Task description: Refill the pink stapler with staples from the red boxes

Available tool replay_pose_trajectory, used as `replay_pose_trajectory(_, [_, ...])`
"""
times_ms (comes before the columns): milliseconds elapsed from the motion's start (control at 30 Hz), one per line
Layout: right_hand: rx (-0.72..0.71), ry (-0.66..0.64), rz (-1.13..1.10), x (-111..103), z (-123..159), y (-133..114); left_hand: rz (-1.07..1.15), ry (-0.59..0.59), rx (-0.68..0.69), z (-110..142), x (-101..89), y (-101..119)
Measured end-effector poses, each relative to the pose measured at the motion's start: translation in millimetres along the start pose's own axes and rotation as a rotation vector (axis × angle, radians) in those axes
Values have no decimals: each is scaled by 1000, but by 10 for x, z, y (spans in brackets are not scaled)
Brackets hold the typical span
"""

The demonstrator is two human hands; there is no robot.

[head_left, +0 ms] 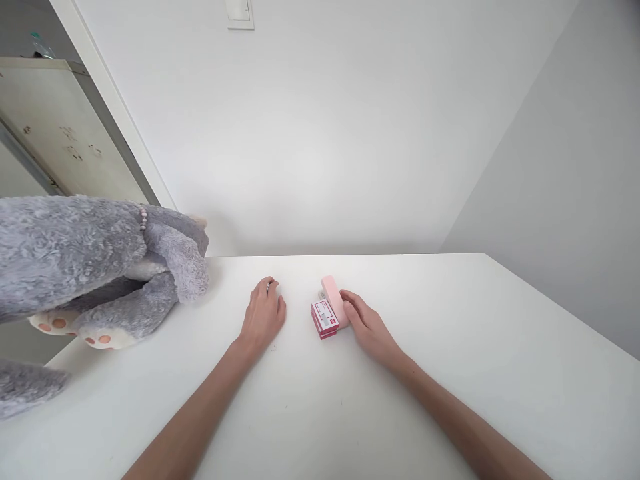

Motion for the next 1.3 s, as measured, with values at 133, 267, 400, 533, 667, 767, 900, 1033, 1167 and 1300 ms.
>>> replay_pose_trajectory(133, [7,-2,-1,-1,-1,-1,-52,36,-54,-12,-41,-125])
replay_pose_trajectory(267, [5,1,2,2,-2,1,-138,84,-11,-33,-104,-57])
replay_pose_trajectory(400, [10,0,-1,4,1,-12,48,125,184,29,-184,311])
replay_pose_trajectory(533, [4,7,-4,-11,3,-40,356,-76,231,154,-44,595])
replay_pose_trajectory(667, [3,8,8,-19,5,-48,407,-273,256,268,134,756])
replay_pose_trajectory(767, [0,9,8,-18,6,-56,390,-294,361,305,160,848])
replay_pose_trajectory(900, [-1,12,11,-16,7,-53,383,-255,407,310,150,864])
replay_pose_trajectory(1033, [-3,12,16,-15,7,-31,405,-237,364,305,141,836])
replay_pose_trajectory(1167, [-5,10,17,-16,13,-31,445,-225,290,288,142,778])
replay_pose_trajectory(1300, [15,2,31,-16,26,-32,527,-198,134,249,164,620])
Point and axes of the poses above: each hand's wrist, its own z-axis away from the middle knuckle, its own x-axis out of the palm, y = z × x, the point moved 10 cm from there along -z, towards the middle knuckle, and after that the axes turned 9 degrees about z, right-handed, at the moved point
